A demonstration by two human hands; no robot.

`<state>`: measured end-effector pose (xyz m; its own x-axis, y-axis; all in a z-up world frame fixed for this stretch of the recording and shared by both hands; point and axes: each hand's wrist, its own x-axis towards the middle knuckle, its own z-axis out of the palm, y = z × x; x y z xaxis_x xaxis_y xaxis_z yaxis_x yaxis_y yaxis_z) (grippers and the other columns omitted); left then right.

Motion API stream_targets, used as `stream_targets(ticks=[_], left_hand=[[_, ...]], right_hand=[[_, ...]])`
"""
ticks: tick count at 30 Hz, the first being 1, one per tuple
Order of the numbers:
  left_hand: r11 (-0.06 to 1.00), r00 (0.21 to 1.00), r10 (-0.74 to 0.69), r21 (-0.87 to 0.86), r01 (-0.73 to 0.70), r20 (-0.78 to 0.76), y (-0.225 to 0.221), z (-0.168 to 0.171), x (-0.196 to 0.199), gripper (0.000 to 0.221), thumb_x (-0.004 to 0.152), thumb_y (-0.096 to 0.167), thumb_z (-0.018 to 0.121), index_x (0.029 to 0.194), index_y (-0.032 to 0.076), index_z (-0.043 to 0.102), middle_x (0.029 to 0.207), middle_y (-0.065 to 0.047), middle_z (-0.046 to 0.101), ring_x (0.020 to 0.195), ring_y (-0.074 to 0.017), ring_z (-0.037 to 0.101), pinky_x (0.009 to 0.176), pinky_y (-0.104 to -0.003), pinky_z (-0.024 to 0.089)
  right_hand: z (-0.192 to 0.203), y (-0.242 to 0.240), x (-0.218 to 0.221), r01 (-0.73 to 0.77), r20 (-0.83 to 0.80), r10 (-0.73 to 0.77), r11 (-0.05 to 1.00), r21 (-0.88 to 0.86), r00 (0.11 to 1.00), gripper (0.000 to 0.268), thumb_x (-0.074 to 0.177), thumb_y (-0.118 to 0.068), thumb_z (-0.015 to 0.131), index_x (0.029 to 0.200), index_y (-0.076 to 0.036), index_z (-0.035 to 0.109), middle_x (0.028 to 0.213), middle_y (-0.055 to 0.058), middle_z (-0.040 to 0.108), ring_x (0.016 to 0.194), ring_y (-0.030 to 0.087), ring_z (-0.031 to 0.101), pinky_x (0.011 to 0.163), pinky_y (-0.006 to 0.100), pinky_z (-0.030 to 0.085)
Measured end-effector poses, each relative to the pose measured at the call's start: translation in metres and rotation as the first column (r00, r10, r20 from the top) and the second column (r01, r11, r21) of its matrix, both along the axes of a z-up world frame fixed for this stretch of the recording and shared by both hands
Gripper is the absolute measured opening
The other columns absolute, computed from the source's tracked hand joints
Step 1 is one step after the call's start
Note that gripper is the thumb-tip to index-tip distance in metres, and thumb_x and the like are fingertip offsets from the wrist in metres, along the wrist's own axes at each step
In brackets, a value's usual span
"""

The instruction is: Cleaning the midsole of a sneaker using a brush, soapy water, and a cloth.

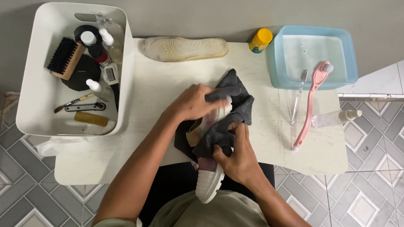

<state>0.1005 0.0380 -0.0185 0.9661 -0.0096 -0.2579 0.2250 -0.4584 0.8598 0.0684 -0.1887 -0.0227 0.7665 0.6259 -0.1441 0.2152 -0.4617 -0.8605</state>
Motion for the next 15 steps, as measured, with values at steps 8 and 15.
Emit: stream_targets(ticks=[8, 15], left_hand=[[0.961, 0.958, 0.255, -0.142, -0.236, 0.131, 0.036, -0.073, 0.027, 0.072, 0.105, 0.066, 0.041, 0.066, 0.010, 0.063, 0.063, -0.004, 0.058, 0.064, -0.0242, 0.055, 0.060, -0.040, 0.043], [0.912, 0.951, -0.295, -0.270, 0.308, 0.090, 0.009, 0.069, -0.024, 0.043, 0.109, 0.027, 0.038, 0.138, 0.005, 0.062, 0.156, -0.017, 0.048, 0.134, -0.0378, 0.054, 0.113, -0.055, 0.042]], right_hand=[[0.005, 0.000, -0.003, 0.015, 0.031, -0.015, 1.000, 0.003, 0.999, 0.053, 0.084, -0.018, 0.071, 0.123, -0.008, 0.037, 0.114, 0.021, 0.040, 0.108, 0.055, 0.055, 0.080, 0.058, 0.058], [0.031, 0.008, -0.007, 0.070, -0.003, -0.070, 0.997, 0.019, 0.998, 0.052, 0.083, -0.018, 0.071, 0.122, -0.007, 0.040, 0.117, 0.021, 0.041, 0.114, 0.057, 0.054, 0.083, 0.060, 0.060]])
